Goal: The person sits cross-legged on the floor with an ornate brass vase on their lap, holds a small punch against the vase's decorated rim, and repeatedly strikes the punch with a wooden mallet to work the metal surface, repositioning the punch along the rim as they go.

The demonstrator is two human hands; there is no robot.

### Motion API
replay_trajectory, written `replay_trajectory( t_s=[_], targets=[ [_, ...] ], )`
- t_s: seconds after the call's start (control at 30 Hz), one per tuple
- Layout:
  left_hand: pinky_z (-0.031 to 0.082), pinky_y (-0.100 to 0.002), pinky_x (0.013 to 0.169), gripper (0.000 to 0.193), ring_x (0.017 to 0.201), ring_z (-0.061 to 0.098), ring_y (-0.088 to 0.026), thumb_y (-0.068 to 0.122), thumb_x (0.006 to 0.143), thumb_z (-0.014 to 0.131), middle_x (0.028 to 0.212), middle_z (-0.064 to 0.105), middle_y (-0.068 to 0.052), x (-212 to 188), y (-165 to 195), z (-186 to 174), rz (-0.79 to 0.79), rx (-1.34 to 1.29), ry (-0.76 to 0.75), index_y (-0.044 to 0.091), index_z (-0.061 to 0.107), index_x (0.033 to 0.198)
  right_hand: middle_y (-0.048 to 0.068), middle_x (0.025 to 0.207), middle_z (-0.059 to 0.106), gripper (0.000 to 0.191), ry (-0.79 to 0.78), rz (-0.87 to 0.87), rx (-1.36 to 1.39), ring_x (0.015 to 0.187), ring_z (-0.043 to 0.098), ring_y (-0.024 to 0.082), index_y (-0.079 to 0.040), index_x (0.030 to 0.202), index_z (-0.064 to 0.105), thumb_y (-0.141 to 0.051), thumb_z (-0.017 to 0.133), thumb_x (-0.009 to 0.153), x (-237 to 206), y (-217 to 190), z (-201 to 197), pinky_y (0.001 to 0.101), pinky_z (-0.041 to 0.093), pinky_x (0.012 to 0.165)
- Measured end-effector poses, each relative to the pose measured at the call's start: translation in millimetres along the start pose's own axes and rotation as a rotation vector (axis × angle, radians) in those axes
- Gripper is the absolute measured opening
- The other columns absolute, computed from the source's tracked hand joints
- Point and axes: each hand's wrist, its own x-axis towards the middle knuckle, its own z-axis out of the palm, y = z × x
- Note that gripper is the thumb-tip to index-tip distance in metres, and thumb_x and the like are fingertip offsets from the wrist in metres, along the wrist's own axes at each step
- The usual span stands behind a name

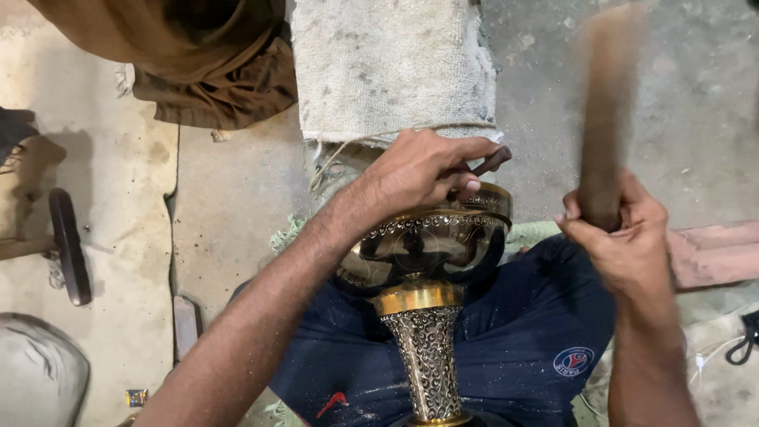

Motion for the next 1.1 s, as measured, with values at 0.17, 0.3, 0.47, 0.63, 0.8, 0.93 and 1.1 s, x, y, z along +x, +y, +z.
replay_trajectory(
  t_s=[0.17, 0.3, 0.47, 0.63, 0.8, 0.93, 1.1],
  targets=[
    [0.063, -0.03, 0.05, 0.04, 0.063, 0.073, -0.011, 0.033, 0.095, 0.065, 0.099, 0.079, -0.004, 0.3, -4.5, -0.4, -0.117, -0.03, -0.138, 0.02, 0.063, 0.133, 0.004, 0.1, 0.067, 0.066, -0.032, -0.031, -0.133, 0.091, 0.065, 0.011, 0.006, 0.145, 0.056, 0.015, 0.067, 0.08, -3.1, -1.9, -4.8, 0.0243, 0.055, 0.082],
    [0.068, -0.03, 0.066, 0.043, 0.077, 0.078, -0.012, 0.03, 0.092, 0.068, 0.107, 0.08, -0.004, -2.8, -12.1, 0.8, 0.084, -0.157, 0.0, 0.018, 0.063, 0.133, 0.008, 0.103, 0.066, 0.075, -0.041, 0.001, -0.367, 0.093, 0.064, 0.014, 0.006, 0.153, 0.058, 0.019, 0.064, 0.079, -7.1, -4.7, -10.3, 0.0259, 0.051, 0.082],
    [0.066, -0.034, 0.067, 0.046, 0.076, 0.078, -0.014, 0.031, 0.09, 0.073, 0.098, 0.081, -0.004, 1.5, -16.5, 4.9, 0.02, -0.09, -0.052, 0.019, 0.063, 0.133, 0.004, 0.102, 0.065, 0.059, 0.101, -0.038, -0.041, 0.093, 0.063, 0.01, 0.009, 0.143, 0.054, 0.016, 0.07, 0.087, -9.9, 1.3, -5.6, 0.0238, 0.054, 0.084],
    [0.068, -0.036, 0.069, 0.045, 0.077, 0.079, -0.015, 0.029, 0.09, 0.073, 0.102, 0.08, -0.004, 0.3, -14.7, 3.3, -0.016, -0.128, -0.081, 0.019, 0.062, 0.134, 0.005, 0.097, 0.067, 0.072, 0.051, 0.006, 0.011, 0.086, 0.065, 0.011, 0.002, 0.15, 0.052, 0.017, 0.069, 0.082, -11.7, -1.2, 0.6, 0.0248, 0.055, 0.076],
    [0.068, -0.036, 0.075, 0.047, 0.087, 0.08, -0.016, 0.027, 0.091, 0.073, 0.102, 0.08, -0.004, -2.4, -9.2, -4.1, -0.071, -0.251, -0.11, 0.017, 0.061, 0.135, 0.001, 0.106, 0.068, 0.066, -0.031, -0.037, -0.16, 0.097, 0.065, 0.007, -0.002, 0.147, 0.057, 0.003, 0.077, 0.085, -10.4, -6.2, 0.3, 0.0216, 0.054, 0.082],
    [0.067, -0.035, 0.077, 0.049, 0.086, 0.08, -0.016, 0.029, 0.086, 0.075, 0.098, 0.081, -0.003, -0.4, -0.7, -4.8, -0.049, -0.131, -0.1, 0.018, 0.063, 0.132, 0.002, 0.09, 0.069, 0.057, 0.035, 0.192, -0.268, 0.071, 0.06, 0.011, -0.004, 0.14, 0.065, -0.004, 0.081, 0.086, -9.1, -2.5, 1.4, 0.0245, 0.048, 0.059],
    [0.066, -0.036, 0.072, 0.045, 0.08, 0.079, -0.015, 0.03, 0.086, 0.077, 0.094, 0.081, -0.002, 0.4, 4.2, -4.9, -0.041, -0.067, -0.077, 0.018, 0.065, 0.128, 0.003, 0.08, 0.068, 0.025, -0.01, 0.093, -0.566, 0.072, 0.058, 0.007, -0.003, 0.113, 0.073, -0.01, 0.08, 0.09, -4.4, 0.1, 5.3, 0.022, 0.046, 0.062]
  ],
)
